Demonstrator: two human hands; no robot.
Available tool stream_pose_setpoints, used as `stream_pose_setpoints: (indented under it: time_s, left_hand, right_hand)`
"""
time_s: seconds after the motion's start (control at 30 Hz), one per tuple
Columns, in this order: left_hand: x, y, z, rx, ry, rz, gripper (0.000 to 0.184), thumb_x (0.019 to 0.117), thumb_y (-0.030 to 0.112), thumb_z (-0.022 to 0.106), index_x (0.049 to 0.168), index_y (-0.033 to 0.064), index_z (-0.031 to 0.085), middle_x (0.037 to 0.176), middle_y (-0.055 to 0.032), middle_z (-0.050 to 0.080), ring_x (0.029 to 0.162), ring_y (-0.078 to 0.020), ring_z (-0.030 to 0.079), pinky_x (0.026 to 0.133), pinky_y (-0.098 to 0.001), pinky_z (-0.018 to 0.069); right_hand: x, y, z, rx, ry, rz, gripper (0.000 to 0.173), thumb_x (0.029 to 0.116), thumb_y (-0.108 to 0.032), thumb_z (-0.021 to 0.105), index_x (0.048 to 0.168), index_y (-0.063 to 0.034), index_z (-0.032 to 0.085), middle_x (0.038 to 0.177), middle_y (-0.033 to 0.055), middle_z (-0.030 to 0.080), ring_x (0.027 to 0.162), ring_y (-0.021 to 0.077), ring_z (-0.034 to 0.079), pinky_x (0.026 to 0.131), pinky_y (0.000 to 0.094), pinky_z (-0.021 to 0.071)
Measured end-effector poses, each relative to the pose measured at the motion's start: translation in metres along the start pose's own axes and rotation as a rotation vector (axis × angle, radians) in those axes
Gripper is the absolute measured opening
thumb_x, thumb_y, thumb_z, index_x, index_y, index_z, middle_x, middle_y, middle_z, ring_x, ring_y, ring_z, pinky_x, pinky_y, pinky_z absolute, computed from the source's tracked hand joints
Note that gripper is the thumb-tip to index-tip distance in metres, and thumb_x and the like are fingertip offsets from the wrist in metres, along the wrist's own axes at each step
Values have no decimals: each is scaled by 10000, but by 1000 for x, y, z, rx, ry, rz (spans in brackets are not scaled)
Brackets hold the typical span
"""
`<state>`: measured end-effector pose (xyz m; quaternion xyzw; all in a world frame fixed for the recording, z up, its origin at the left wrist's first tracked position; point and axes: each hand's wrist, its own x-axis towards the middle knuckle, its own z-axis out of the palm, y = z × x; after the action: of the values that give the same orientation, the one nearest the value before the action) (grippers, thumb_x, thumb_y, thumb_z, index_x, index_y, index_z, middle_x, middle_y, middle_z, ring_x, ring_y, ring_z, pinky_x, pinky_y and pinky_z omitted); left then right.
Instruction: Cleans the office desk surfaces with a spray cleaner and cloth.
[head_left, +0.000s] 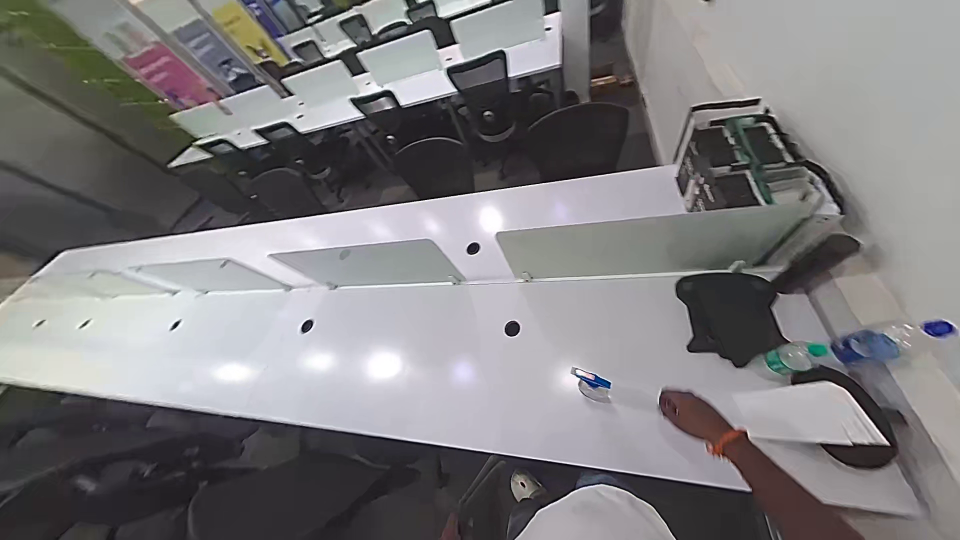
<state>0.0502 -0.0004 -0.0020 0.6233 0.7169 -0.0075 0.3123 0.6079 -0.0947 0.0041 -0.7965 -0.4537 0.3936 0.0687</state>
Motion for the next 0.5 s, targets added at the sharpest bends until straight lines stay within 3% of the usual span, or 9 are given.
stream_pose_setpoints:
  time_s: [0.07,0.13,0.23,0.3,0.33,0.43,0.5]
  left_hand:
    - [-2,1,-1,-76,3,58,383,1028,205,597,1297,-65,627,1198,-276,691,1173,-402,661,1069,-563,476]
    - [-3,4,-8,-174,-19,115,371,1037,235,589,1272,-47,641,1137,-240,712,1096,-342,693,1025,-522,516]
    - [-11,15,-19,-264,-71,214,325,1038,246,576,1224,-5,665,1036,-170,732,979,-252,715,940,-465,563]
    - [-13,22,-30,-260,-135,321,308,1045,255,557,1222,30,670,1017,-133,738,955,-212,722,921,-445,577]
    - [-15,26,-35,-252,-168,368,304,1048,262,549,1225,48,674,1025,-119,740,959,-199,721,922,-440,579]
    - [-20,35,-55,-230,-199,509,312,1062,277,533,1235,61,678,1066,-117,733,1000,-206,705,955,-443,558]
    - [-23,36,-68,-245,-173,591,308,1063,258,531,1240,57,683,1102,-120,735,1028,-205,707,975,-435,555]
  right_hand:
    - [-10,-9,51,-12,-212,-179,273,1015,-284,575,1090,-73,731,995,158,731,970,336,698,892,588,529]
    - [-18,-30,89,36,-301,-311,276,1019,-314,566,1060,-102,739,939,117,732,906,282,700,856,547,543]
    - [-22,-79,125,158,-151,-490,279,1000,-349,582,1032,-126,746,899,62,728,850,200,696,820,453,565]
    - [-16,-126,141,217,50,-692,316,960,-386,674,1120,-123,745,1024,60,733,971,202,692,906,439,564]
    - [-14,-153,143,215,93,-767,431,917,-450,719,1214,-138,717,1149,52,719,1087,208,665,972,460,533]
    - [-12,-236,140,67,30,-915,872,770,-656,775,1468,-186,547,1468,11,576,1393,192,490,1171,509,375]
    - [-12,-276,144,-56,-79,-989,908,756,-649,783,1497,-206,502,1498,-18,549,1428,173,451,1202,527,314]
